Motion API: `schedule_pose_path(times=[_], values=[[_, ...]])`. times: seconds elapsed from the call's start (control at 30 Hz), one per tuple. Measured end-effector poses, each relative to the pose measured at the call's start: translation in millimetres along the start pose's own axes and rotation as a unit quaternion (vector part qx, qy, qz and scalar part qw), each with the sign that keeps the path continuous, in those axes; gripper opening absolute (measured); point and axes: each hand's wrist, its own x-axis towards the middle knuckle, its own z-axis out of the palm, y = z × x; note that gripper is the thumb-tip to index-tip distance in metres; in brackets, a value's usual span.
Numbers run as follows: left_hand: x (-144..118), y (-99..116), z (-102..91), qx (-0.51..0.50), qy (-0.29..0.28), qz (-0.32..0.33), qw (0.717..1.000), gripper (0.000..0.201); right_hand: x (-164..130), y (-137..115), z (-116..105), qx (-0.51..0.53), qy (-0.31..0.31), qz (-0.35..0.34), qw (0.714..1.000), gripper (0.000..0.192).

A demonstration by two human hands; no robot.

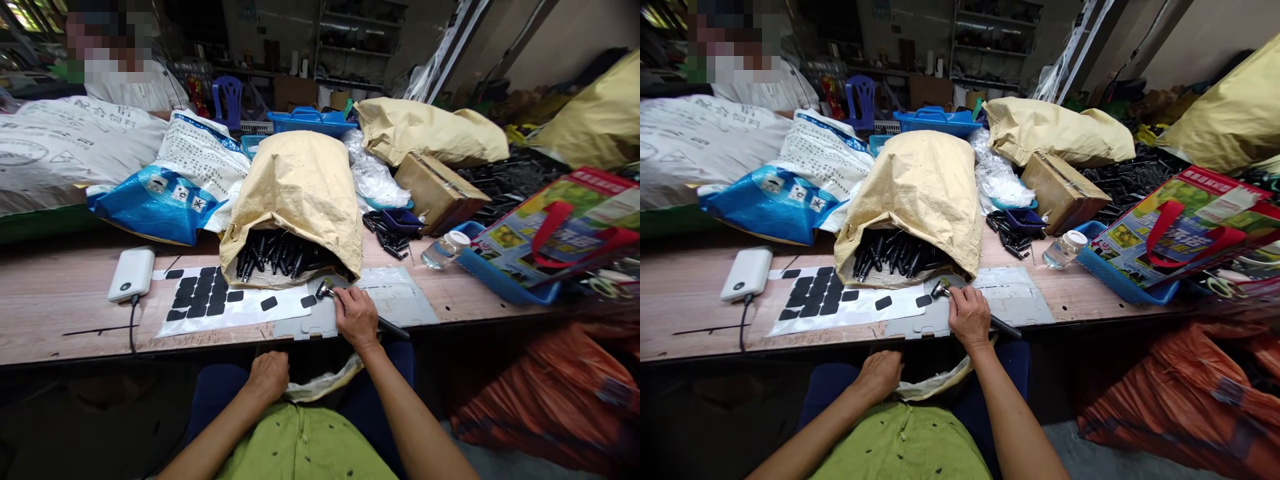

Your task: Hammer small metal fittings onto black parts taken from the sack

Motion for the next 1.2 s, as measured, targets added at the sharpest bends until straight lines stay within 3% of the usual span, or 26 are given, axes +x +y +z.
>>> schedule_pose_path(times=[0.13,0.23,0.37,0.47,0.63,0.73,0.83,0.97,1.07,1.2], values=[[-4.9,1.7,-0.8,-0.011,0.0,-0.003,1.0,0.029,0.0,0.1,0.9,-0.001,-0.003,0.001,1.0,0.024],[-13.8,6.4,-5.8,-0.026,-0.001,0.034,0.999,0.026,0.0,-0.1,1.1,-0.008,-0.008,0.004,1.0,0.024],[-24.5,17.0,-32.8,-0.108,0.024,0.122,0.986,0.019,0.4,-0.2,1.1,-0.007,-0.005,0.002,1.0,0.024],[-15.3,25.5,-69.7,-0.183,0.112,0.136,0.967,0.019,0.4,0.0,1.4,-0.006,-0.002,0.0,1.0,0.024],[44.0,29.0,-124.5,-0.218,0.358,0.041,0.907,0.023,0.2,0.3,1.1,-0.005,-0.001,0.0,1.0,0.023],[80.4,25.9,-138.8,-0.191,0.406,-0.009,0.894,0.03,0.5,0.4,0.5,-0.003,-0.001,0.0,1.0,0.023],[96.0,19.7,-140.8,-0.176,0.409,-0.014,0.895,0.023,0.8,0.4,0.2,0.0,0.002,0.0,1.0,0.023],[82.3,1.0,-128.9,-0.161,0.417,0.06,0.892,0.015,0.3,0.5,1.0,-0.001,-0.004,0.005,1.0,0.023],[63.3,-19.6,-113.2,-0.177,0.369,0.132,0.903,0.014,0.0,0.7,1.5,-0.002,-0.007,0.005,1.0,0.023],[51.4,-39.2,-96.8,-0.204,0.317,0.153,0.913,0.017,0.3,0.3,1.1,-0.007,-0.006,0.003,1.0,0.024]])
